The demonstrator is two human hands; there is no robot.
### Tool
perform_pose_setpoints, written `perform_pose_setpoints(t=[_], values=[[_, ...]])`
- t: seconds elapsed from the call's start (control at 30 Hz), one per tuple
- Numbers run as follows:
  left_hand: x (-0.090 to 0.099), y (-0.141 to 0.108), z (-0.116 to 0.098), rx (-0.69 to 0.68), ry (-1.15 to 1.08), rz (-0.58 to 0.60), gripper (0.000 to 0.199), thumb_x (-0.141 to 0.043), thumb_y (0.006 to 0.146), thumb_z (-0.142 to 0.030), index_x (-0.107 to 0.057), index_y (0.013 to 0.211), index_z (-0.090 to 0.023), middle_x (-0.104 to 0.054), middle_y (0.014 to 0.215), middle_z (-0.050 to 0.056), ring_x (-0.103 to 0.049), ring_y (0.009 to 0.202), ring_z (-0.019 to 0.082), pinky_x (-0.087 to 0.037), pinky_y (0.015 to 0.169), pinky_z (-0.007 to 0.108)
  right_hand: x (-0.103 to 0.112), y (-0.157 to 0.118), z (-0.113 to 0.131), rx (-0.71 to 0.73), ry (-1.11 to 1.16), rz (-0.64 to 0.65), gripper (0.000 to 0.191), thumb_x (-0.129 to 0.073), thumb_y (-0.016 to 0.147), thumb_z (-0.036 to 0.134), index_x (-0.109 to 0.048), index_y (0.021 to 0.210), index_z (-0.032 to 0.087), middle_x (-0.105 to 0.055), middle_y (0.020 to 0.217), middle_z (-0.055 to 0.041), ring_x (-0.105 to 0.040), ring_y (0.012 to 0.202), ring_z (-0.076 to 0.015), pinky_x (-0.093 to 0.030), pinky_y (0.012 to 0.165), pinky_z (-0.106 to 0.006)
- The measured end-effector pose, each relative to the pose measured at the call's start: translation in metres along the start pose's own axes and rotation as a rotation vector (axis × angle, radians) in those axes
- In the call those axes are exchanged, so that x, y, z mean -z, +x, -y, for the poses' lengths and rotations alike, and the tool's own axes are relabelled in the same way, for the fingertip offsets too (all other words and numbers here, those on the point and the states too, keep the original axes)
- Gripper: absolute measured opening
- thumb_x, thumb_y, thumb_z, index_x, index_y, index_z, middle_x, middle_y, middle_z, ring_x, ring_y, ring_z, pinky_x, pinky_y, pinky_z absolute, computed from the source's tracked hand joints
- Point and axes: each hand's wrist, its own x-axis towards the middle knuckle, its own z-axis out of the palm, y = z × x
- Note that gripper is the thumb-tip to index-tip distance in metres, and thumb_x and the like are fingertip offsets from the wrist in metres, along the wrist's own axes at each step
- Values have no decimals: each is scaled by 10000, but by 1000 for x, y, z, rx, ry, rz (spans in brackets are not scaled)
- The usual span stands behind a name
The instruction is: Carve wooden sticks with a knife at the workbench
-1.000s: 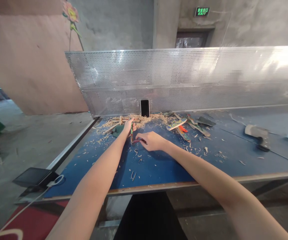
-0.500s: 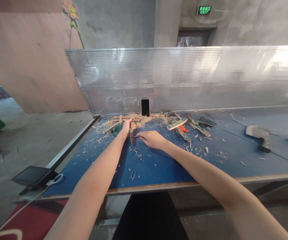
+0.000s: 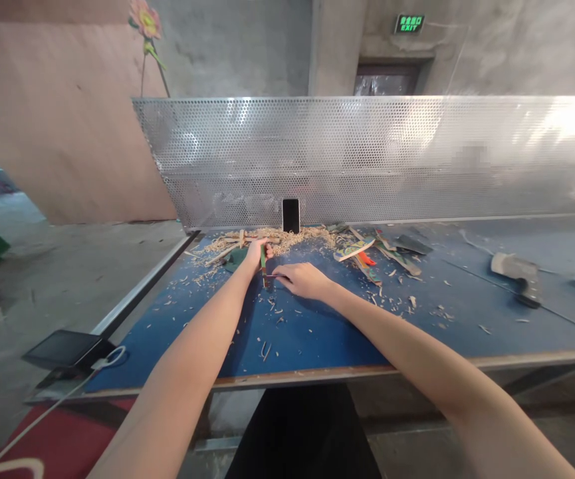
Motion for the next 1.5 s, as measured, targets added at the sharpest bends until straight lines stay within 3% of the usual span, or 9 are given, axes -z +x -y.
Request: perform_pose_setpoints(t=[0.23,0.53,0.73,0.9,1.07,1.33,1.4,1.5], values=[[1,-2,-1,11,14,25,156,-601,950,-139,-531,818,-186,-526,556,-4,-437,401,107,-354,419,232,0,0,0,-3,10,-3,292,-533,1086,280,-742,1290,264,-806,1222,-45,-763,1030,-221,-537,895,-333],[-1,-6,-3,0,27,27,146,-666,930,-133,-546,856,-171,-629,646,30,-439,388,83,-347,422,222,-4,2,0,-40,-7,-45,291,-550,1074,250,-741,1292,263,-803,1220,-53,-758,1032,-219,-534,873,-317],[-2,-8,2,-13,62,87,270,-678,942,-186,-467,775,-210,-422,504,-69,-367,370,76,-268,411,211,-9,3,-5,-47,17,-67,241,-551,1085,281,-768,1191,266,-818,1120,-49,-751,949,-216,-504,811,-299],[-5,-5,6,-70,99,40,382,-703,981,-384,-399,800,-241,-378,504,-95,-321,357,70,-179,412,203,-10,4,-9,-27,28,-77,220,-563,1075,276,-781,1075,243,-808,993,-53,-706,820,-189,-448,757,-281],[-4,-3,7,-104,112,7,419,-657,1015,-511,-382,834,-251,-359,499,-103,-314,353,73,-175,413,207,-5,12,-7,-66,150,-44,215,-598,1029,245,-750,885,195,-709,728,-9,-540,617,-126,-360,662,-273],[-3,-3,6,-105,118,8,449,-672,1003,-546,-369,841,-256,-352,502,-105,-315,352,72,-167,405,205,13,9,-2,-25,237,150,156,-657,888,135,-792,836,194,-713,694,7,-510,593,-110,-321,612,-270],[-3,-4,6,-110,129,7,442,-667,1007,-533,-369,837,-255,-357,501,-102,-318,353,73,-171,403,204,15,4,-3,-15,251,122,153,-664,904,157,-809,881,201,-742,734,0,-537,609,-115,-341,620,-271],[-3,-5,6,-123,150,14,439,-686,993,-529,-384,835,-253,-359,503,-101,-328,357,75,-182,398,206,11,1,-7,-44,311,-30,180,-640,981,251,-810,974,192,-772,802,-23,-575,645,-129,-378,639,-272]])
